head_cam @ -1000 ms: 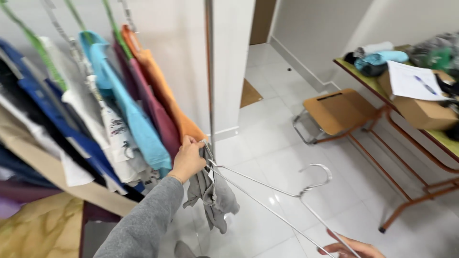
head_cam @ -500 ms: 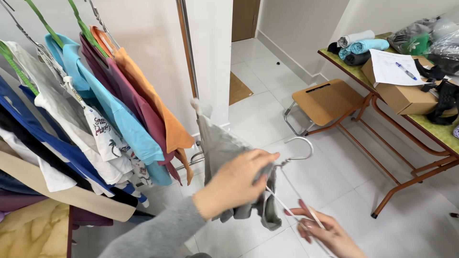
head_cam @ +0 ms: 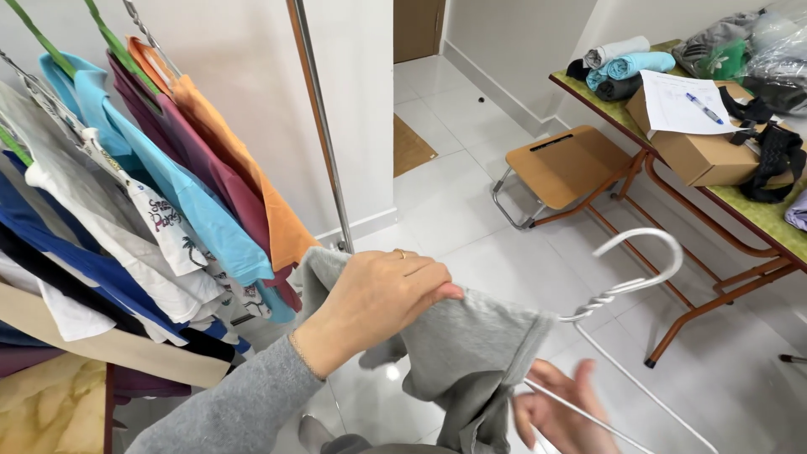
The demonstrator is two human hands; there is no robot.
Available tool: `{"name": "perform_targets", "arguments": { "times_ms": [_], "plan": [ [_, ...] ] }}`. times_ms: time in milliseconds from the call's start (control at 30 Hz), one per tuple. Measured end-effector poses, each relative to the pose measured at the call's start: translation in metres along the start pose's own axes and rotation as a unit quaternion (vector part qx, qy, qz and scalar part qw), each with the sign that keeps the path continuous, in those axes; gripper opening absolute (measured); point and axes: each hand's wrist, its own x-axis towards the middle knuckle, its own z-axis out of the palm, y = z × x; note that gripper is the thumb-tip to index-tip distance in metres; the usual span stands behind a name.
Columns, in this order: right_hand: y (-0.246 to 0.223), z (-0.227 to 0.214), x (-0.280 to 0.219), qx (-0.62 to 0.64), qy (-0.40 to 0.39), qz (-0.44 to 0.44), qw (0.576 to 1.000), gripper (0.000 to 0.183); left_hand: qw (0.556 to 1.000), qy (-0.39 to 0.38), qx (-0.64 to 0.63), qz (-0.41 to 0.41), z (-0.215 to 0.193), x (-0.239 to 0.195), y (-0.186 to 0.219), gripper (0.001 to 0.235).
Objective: The person picks up folded t-shirts from a table, places them onto hangers, and hangs them on a metal clothing rack. The person repeats this process for several shirts of different colors, including white, blue, pink, orange, and gray.
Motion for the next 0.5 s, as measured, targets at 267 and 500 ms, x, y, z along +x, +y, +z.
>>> {"name": "perform_targets", "arguments": {
  "times_ms": [267,500],
  "plan": [
    [0.000,-0.046,-0.016,-0.808,0.246,0.210,0.492,0.055,0.994,-0.015,0.091,-0.056,-0.047,-0.003,-0.031,0.038],
    [-0.090,-0.007,-0.037,-0.808,0.203,0.008,0.554,0.019,0.988,-0.079,0.131,-0.014,-0.040,-0.043,-0.059,0.026]
  ]
}}
